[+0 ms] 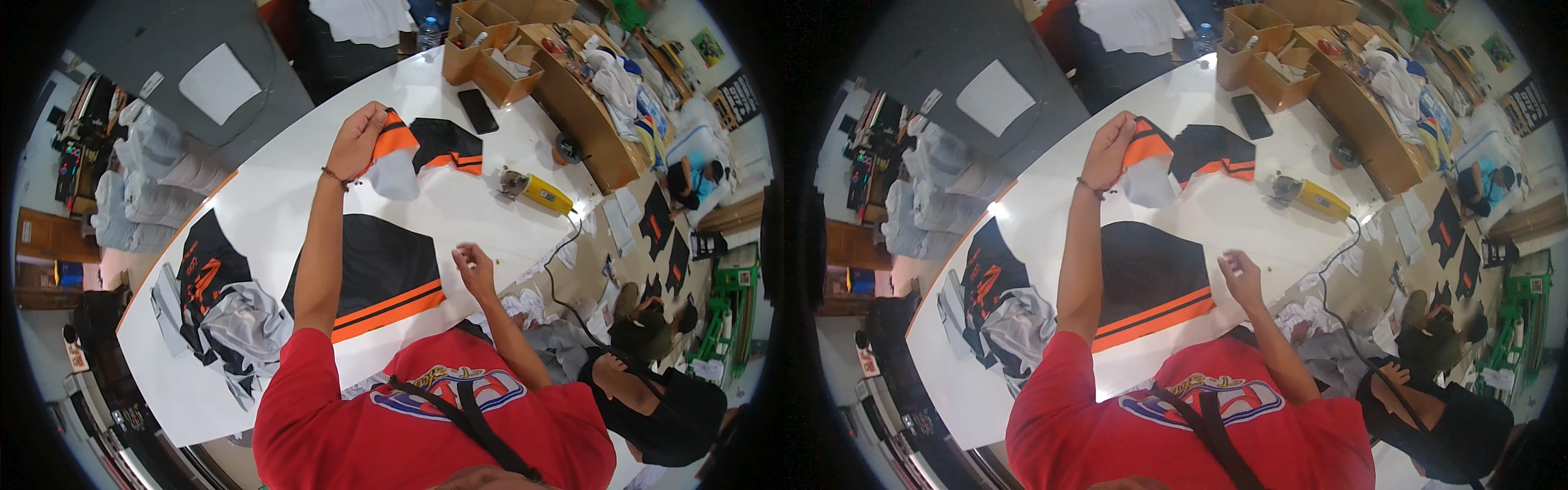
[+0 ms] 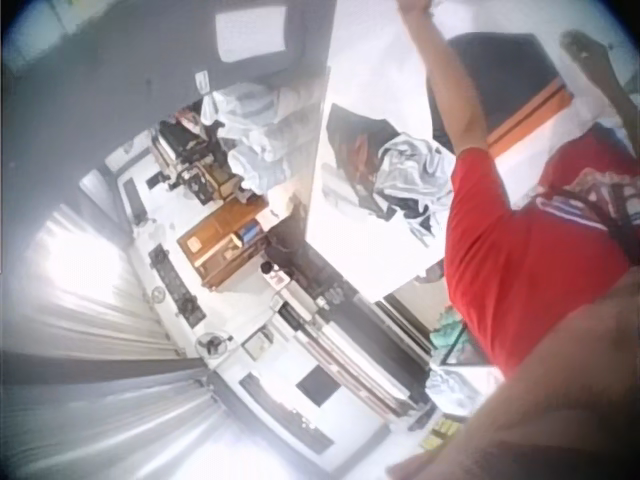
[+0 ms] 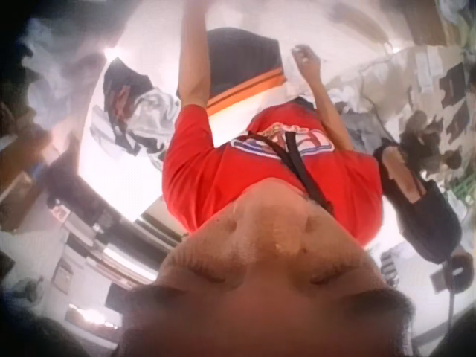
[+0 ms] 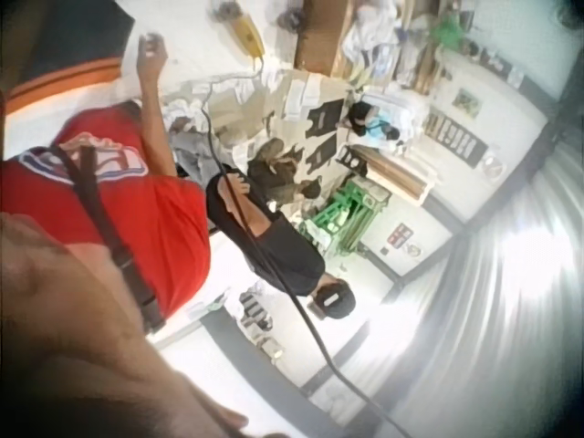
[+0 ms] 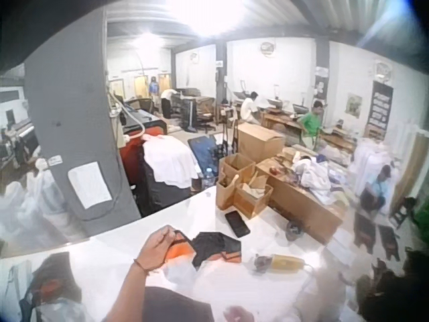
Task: The person assembles a black and orange jersey by placing orange stripes and white paper templates onto black fabric pieces on a table. They smooth the materials and handle a finished jersey with the number 26.
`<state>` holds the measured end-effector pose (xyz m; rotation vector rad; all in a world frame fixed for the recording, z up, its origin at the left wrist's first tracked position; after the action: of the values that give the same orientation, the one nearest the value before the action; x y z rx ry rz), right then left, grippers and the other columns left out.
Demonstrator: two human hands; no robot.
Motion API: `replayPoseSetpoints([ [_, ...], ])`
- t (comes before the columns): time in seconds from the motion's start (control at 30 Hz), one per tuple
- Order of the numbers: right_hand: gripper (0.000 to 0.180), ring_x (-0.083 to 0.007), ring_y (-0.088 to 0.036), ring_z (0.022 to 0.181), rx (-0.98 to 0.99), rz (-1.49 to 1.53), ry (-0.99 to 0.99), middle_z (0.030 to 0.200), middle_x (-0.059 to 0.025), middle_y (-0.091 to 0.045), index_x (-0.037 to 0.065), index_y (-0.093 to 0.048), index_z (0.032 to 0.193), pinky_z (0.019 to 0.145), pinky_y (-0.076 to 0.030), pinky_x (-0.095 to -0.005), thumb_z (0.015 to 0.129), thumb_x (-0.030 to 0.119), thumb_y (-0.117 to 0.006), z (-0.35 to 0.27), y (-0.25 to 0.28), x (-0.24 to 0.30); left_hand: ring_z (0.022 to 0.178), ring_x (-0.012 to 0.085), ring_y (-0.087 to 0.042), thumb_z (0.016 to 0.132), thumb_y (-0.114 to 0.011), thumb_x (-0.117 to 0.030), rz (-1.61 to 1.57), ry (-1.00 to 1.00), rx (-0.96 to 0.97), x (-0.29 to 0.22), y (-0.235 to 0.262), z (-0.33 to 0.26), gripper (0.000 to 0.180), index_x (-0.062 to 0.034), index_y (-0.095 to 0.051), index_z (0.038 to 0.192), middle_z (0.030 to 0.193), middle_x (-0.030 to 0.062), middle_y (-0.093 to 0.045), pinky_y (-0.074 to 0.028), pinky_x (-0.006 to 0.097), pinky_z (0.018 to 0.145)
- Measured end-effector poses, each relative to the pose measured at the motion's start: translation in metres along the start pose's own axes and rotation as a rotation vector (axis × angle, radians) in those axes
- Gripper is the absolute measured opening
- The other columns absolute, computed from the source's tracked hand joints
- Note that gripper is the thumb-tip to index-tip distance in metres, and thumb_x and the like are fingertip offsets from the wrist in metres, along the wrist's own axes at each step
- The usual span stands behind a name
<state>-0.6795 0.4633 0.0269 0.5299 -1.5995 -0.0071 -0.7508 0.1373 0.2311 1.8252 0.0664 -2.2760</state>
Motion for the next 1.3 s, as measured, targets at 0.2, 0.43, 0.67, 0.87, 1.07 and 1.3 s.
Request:
replayPoseSetpoints([
  [0.2, 0.033, -0.0160, -0.060, 0.088, -0.068, 0.282, 0.484, 0.092, -0.0070, -0.062, 0.003, -0.062, 0.116, 0.067, -0.049, -0.0267, 0.086, 0.010, -0.073, 0.010, -0.061, 0.143, 0.070, 0.0084, -0.037, 0.105, -0.051, -0.027, 0.189, 0.017, 0.271, -0.073, 0.035, -0.065, 0.029, -0.0027, -0.056, 0.090, 0.073, -0.0016, -0.046, -0.038, 0.023, 0.065],
  [0.43, 0.025, -0.0244, -0.059, 0.090, 0.004, 0.188, 0.771, 0.093, -0.0104, -0.063, 0.002, -0.067, 0.102, 0.072, -0.049, -0.0323, 0.077, 0.001, -0.070, 0.014, -0.098, 0.173, 0.060, 0.0095, -0.044, 0.098, -0.059, -0.022, 0.581, 0.384, 0.430, -0.132, 0.062, -0.128, 0.018, -0.0032, -0.061, 0.097, 0.068, 0.0003, -0.055, -0.042, 0.026, 0.061],
  [0.67, 0.009, -0.0134, -0.055, 0.063, 0.112, 0.233, 0.373, 0.073, -0.0072, -0.065, 0.001, -0.068, 0.091, 0.062, -0.045, -0.0267, 0.082, 0.002, -0.069, 0.016, -0.080, 0.176, 0.068, 0.0316, -0.067, 0.080, -0.073, -0.015, 0.803, 0.073, 0.360, -0.090, 0.098, -0.157, 0.022, -0.0064, -0.069, 0.100, 0.077, 0.0140, -0.070, -0.052, 0.035, 0.067],
  [0.87, 0.022, -0.0191, -0.064, 0.066, 0.316, -0.167, 0.573, 0.078, -0.0100, -0.069, 0.002, -0.071, 0.095, 0.062, -0.050, -0.0301, 0.074, -0.002, -0.070, 0.049, -0.051, 0.190, 0.081, 0.0345, -0.067, 0.070, -0.060, 0.001, 0.879, -0.050, 0.178, -0.045, 0.126, -0.147, 0.032, -0.0031, -0.070, 0.100, 0.089, 0.0165, -0.069, -0.054, 0.038, 0.076],
  [1.07, 0.030, -0.0316, -0.068, 0.081, 0.240, -0.338, 0.688, 0.089, -0.0148, -0.071, 0.002, -0.071, 0.099, 0.073, -0.054, -0.0346, 0.070, -0.003, -0.067, 0.079, -0.038, 0.188, 0.080, 0.0355, -0.066, 0.072, -0.055, 0.001, 0.875, -0.006, 0.117, -0.029, 0.151, -0.135, 0.034, -0.0011, -0.066, 0.104, 0.087, 0.0180, -0.068, -0.052, 0.037, 0.075],
  [1.3, 0.023, -0.0345, -0.068, 0.088, 0.348, -0.320, 0.475, 0.094, -0.0168, -0.071, 0.004, -0.071, 0.102, 0.076, -0.054, -0.0369, 0.080, 0.004, -0.065, 0.091, -0.028, 0.224, 0.069, 0.0248, -0.064, 0.083, -0.050, 0.004, 0.714, 0.118, 0.013, -0.022, 0.209, -0.142, 0.024, -0.0034, -0.060, 0.104, 0.077, 0.0135, -0.065, -0.046, 0.032, 0.064],
])
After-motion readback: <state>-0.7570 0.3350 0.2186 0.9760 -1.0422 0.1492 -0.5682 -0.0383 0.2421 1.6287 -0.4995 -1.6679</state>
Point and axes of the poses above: each hand's wrist, its own z-axis towards the middle knuckle, its own y-axis out of the back of the hand, x = y × z, the point moved 1 cm from there along z, towards the middle knuckle
